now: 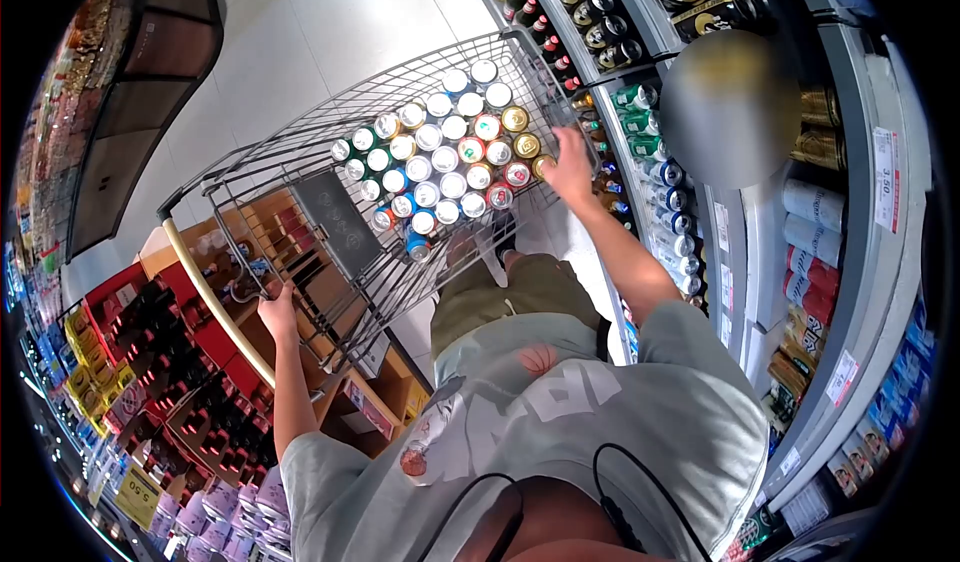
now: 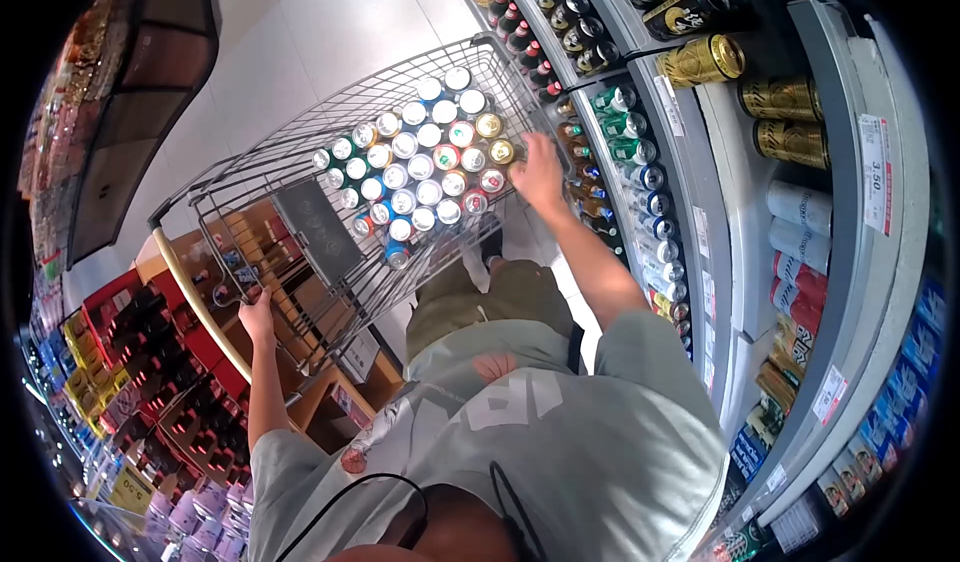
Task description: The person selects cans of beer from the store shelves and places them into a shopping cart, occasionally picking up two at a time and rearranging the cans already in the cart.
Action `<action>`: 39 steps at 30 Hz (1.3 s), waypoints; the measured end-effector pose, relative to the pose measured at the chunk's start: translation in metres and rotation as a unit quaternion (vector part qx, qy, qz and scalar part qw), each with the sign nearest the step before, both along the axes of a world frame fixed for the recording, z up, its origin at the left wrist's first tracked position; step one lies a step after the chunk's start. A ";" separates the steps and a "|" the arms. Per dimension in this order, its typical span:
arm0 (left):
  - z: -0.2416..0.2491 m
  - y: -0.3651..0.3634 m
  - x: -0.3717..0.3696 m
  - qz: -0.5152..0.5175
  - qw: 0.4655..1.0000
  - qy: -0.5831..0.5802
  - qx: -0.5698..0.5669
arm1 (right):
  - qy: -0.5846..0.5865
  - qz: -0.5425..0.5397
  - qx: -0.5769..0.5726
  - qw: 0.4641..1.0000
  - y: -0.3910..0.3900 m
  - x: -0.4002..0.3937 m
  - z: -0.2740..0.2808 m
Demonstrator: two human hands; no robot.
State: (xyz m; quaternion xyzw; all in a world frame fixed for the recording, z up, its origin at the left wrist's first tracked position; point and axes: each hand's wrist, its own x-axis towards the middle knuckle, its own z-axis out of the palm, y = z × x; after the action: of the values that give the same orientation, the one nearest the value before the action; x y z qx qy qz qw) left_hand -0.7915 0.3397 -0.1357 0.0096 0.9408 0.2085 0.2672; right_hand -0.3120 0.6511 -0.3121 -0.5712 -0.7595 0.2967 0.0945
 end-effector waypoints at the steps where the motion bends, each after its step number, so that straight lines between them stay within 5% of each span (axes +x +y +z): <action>1: 0.000 0.002 -0.001 0.007 1.000 -0.004 0.001 | -0.048 -0.001 -0.057 0.997 -0.008 -0.008 -0.005; 7: 0.007 0.018 -0.001 0.047 0.998 -0.023 0.026 | -0.278 -0.022 -0.313 0.908 0.003 -0.035 -0.041; 19: 0.000 0.006 -0.008 0.044 0.998 -0.020 0.042 | -0.301 -0.017 -0.296 0.906 0.006 -0.039 -0.065; 27: -0.009 0.004 -0.012 0.040 0.996 -0.031 0.076 | -0.242 0.037 -0.234 0.941 0.016 -0.019 0.030; 31: -0.018 0.003 -0.030 -0.003 0.998 -0.031 0.050 | -0.083 0.025 -0.146 0.985 0.023 0.020 0.118; 33: 0.000 0.013 -0.013 -0.031 0.998 0.009 -0.054 | -0.040 -0.005 -0.101 0.994 0.016 0.050 0.162; 35: 0.010 0.028 0.005 -0.058 0.988 0.127 -0.065 | 0.102 -0.041 -0.129 0.986 0.033 0.080 0.201; 39: 0.027 0.035 0.024 -0.071 0.967 0.238 -0.046 | 0.171 -0.120 -0.068 0.976 0.052 0.126 0.286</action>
State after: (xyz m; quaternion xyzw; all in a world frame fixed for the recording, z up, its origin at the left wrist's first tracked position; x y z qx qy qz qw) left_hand -0.7675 0.3745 -0.1088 0.1134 0.9828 0.1369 0.0494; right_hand -0.1863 0.7026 -0.0265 -0.6040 -0.6361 0.4276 0.2184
